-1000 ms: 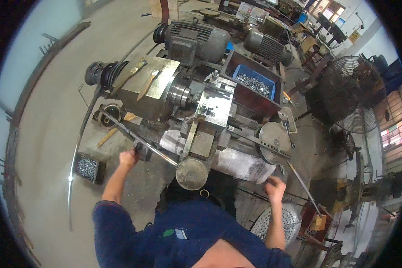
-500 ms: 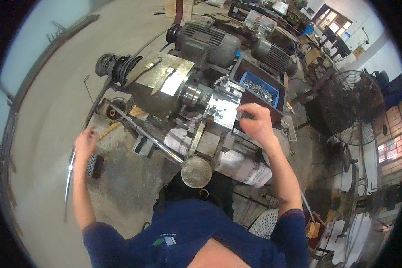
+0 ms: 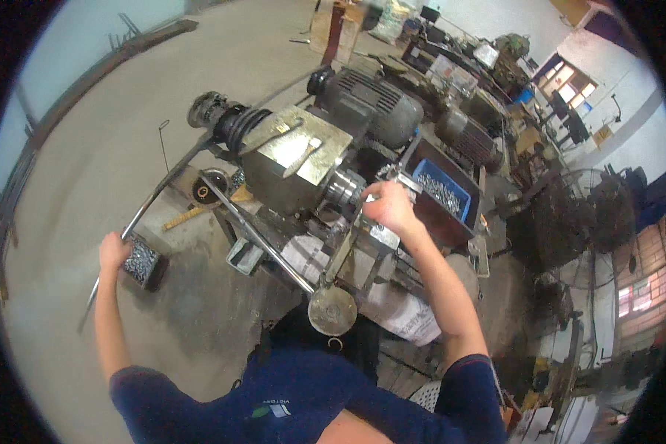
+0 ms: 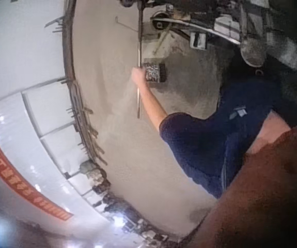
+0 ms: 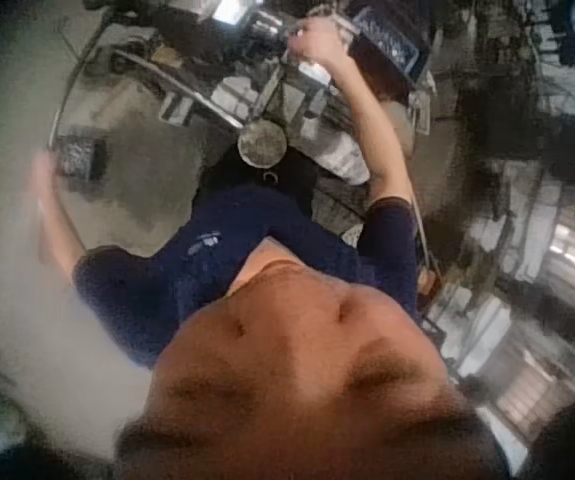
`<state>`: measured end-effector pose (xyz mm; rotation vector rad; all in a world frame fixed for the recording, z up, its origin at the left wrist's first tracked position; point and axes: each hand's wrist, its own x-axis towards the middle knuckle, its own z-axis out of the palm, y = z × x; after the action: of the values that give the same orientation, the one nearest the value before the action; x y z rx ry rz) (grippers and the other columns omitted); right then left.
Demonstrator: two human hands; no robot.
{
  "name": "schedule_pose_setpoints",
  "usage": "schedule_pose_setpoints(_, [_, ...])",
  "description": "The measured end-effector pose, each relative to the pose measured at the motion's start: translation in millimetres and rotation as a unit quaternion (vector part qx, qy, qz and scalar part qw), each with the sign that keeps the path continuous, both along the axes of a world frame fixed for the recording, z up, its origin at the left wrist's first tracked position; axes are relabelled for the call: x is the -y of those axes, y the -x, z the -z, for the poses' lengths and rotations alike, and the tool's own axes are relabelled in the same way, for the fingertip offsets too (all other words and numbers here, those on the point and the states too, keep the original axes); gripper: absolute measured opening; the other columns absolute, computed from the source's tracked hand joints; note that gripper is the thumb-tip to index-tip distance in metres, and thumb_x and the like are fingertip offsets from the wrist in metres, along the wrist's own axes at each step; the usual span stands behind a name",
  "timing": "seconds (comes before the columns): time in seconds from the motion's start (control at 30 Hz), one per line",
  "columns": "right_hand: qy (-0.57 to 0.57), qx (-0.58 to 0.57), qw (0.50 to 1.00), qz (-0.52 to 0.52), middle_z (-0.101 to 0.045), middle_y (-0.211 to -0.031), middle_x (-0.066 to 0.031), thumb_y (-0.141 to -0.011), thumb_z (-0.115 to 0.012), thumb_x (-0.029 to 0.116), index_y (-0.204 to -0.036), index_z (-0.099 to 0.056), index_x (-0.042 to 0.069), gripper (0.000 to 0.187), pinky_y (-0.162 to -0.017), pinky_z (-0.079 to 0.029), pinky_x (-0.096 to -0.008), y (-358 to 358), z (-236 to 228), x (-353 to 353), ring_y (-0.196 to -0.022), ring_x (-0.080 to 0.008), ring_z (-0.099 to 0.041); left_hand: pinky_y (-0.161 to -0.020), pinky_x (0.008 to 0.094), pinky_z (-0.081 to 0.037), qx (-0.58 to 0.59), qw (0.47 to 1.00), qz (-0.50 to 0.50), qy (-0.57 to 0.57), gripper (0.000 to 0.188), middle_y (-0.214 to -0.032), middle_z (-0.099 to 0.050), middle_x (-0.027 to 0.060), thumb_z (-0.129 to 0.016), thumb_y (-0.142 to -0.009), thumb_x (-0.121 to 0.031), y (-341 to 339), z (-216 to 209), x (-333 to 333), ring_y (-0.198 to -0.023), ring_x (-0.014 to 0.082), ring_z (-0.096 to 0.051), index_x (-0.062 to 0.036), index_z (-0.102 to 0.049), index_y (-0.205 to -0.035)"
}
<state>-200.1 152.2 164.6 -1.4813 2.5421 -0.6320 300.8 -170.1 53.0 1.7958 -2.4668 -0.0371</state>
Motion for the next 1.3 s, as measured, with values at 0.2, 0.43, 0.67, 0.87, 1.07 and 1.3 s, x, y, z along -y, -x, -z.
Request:
schedule_pose_setpoints(0.2, [-0.014, 0.046, 0.998, 0.031, -0.063, -0.070, -0.0205, -0.055, -0.059, 0.022, -0.074, -0.071, 0.006, 0.028, -0.071, -0.050, -0.0373, -18, 15, 21, -0.071, -0.0355, -0.063, -0.073, 0.0460, -0.049, 0.025, 0.999, -0.009, 0.028, 0.021, -0.083, -0.063, 0.0202, -0.058, -0.072, -0.021, -12, -2, 22, -0.080, 0.0369, -0.061, -0.0054, -0.067, -0.085])
schedule_pose_setpoints(0.43, [0.001, 0.027, 0.999, 0.044, -0.062, -0.064, -0.0196, -0.053, -0.058, 0.022, -0.072, -0.070, 0.005, 0.028, -0.065, -0.050, -0.0364, -13, 30, 23, -0.065, -0.0337, -0.063, -0.076, 0.0438, -0.049, 0.030, 0.998, -0.056, -0.014, 0.026, -0.088, -0.064, 0.0213, -0.060, -0.071, -0.025, -4, -7, 24, -0.085, 0.0354, -0.062, -0.0023, -0.067, -0.081])
schedule_pose_setpoints(0.67, [0.015, 0.060, 0.997, 0.041, -0.061, -0.066, -0.0217, -0.051, -0.057, 0.022, -0.068, -0.069, 0.005, 0.027, -0.067, -0.050, -0.0383, -15, 25, 25, -0.068, -0.0362, -0.062, -0.076, 0.0437, -0.049, -0.025, 0.994, -0.097, -0.035, 0.033, -0.088, -0.065, 0.0190, -0.060, -0.068, -0.029, 23, -9, -49, -0.085, 0.0358, -0.062, -0.0055, -0.065, -0.091])
schedule_pose_setpoints(0.87, [0.040, 0.054, 0.998, 0.021, -0.060, -0.060, -0.0199, -0.054, -0.058, 0.020, -0.067, -0.069, 0.004, 0.023, -0.063, -0.050, -0.0381, -11, 37, 28, -0.062, -0.0352, -0.062, -0.077, 0.0442, -0.048, -0.098, 0.988, -0.093, -0.078, 0.032, -0.083, -0.064, 0.0196, -0.059, -0.068, -0.030, 51, -13, -133, -0.084, 0.0369, -0.062, -0.0059, -0.063, -0.089])
schedule_pose_setpoints(1.07, [0.075, -0.074, 0.994, -0.006, -0.061, -0.067, -0.0207, -0.053, -0.058, 0.019, -0.059, -0.065, 0.002, 0.020, -0.067, -0.047, -0.0427, -13, 32, 13, -0.070, -0.0374, -0.058, -0.069, 0.0464, -0.048, -0.111, 0.991, -0.003, -0.079, 0.029, -0.072, -0.061, 0.0215, -0.062, -0.072, -0.027, 59, -20, -149, -0.075, 0.0376, -0.061, -0.0026, -0.058, -0.087])
schedule_pose_setpoints(1.3, [0.280, -0.087, 0.938, -0.183, -0.060, -0.095, -0.0130, -0.053, -0.063, 0.011, -0.075, -0.062, 0.004, 0.024, -0.075, -0.047, -0.0395, -82, -3, -50, -0.088, -0.0317, -0.055, -0.068, 0.0358, -0.049, -0.352, 0.893, 0.275, -0.049, 0.034, -0.077, -0.064, 0.0131, -0.064, -0.077, -0.016, 173, -101, -183, -0.072, 0.0281, -0.063, -0.0025, -0.059, -0.108])
